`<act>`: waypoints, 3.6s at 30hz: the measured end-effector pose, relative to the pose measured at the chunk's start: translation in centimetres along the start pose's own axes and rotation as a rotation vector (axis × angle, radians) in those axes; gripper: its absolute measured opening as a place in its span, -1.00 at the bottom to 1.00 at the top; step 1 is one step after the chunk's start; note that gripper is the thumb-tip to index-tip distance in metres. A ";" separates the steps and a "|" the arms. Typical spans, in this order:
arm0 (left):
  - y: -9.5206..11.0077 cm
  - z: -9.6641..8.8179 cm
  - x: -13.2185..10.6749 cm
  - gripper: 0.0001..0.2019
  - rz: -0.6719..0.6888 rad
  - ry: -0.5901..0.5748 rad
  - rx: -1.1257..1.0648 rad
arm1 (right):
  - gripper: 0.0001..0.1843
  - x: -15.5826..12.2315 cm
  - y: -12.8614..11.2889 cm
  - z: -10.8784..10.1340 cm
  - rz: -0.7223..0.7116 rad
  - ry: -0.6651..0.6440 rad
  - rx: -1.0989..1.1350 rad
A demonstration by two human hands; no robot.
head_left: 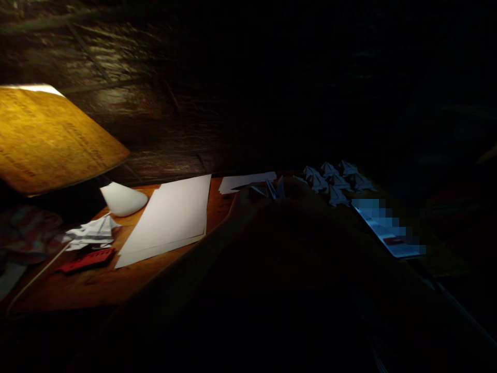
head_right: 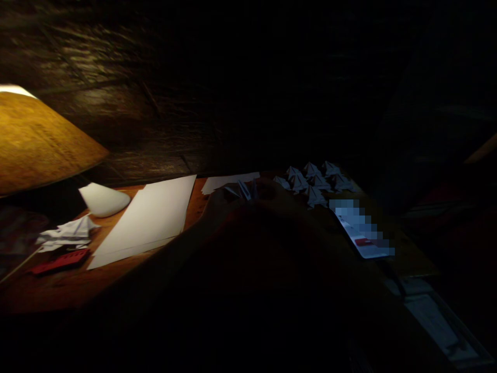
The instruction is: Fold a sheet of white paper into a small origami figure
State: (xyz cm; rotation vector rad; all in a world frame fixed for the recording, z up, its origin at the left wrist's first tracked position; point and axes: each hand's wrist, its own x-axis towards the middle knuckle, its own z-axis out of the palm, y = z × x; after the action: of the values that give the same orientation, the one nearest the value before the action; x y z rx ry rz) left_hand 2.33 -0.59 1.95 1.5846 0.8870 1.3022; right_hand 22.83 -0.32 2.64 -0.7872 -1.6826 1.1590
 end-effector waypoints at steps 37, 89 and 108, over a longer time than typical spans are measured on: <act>0.4 0.3 -0.6 -0.59 -0.132 -0.014 0.055 | -0.67 -0.5 -0.5 0.4 0.158 -0.083 0.069; -0.3 -2.4 -0.4 -0.73 0.308 -0.624 0.667 | -0.80 0.2 2.6 -3.2 -0.070 -0.193 -0.637; 1.3 0.0 -1.6 -0.79 0.324 -0.466 1.006 | -0.53 -0.9 0.6 -1.6 -0.018 -0.210 -0.948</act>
State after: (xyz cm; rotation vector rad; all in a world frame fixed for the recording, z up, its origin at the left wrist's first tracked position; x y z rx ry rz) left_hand 2.04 -2.50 2.58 2.7581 1.0697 0.5920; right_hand 24.68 -0.29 2.05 -1.2274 -2.4317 0.3732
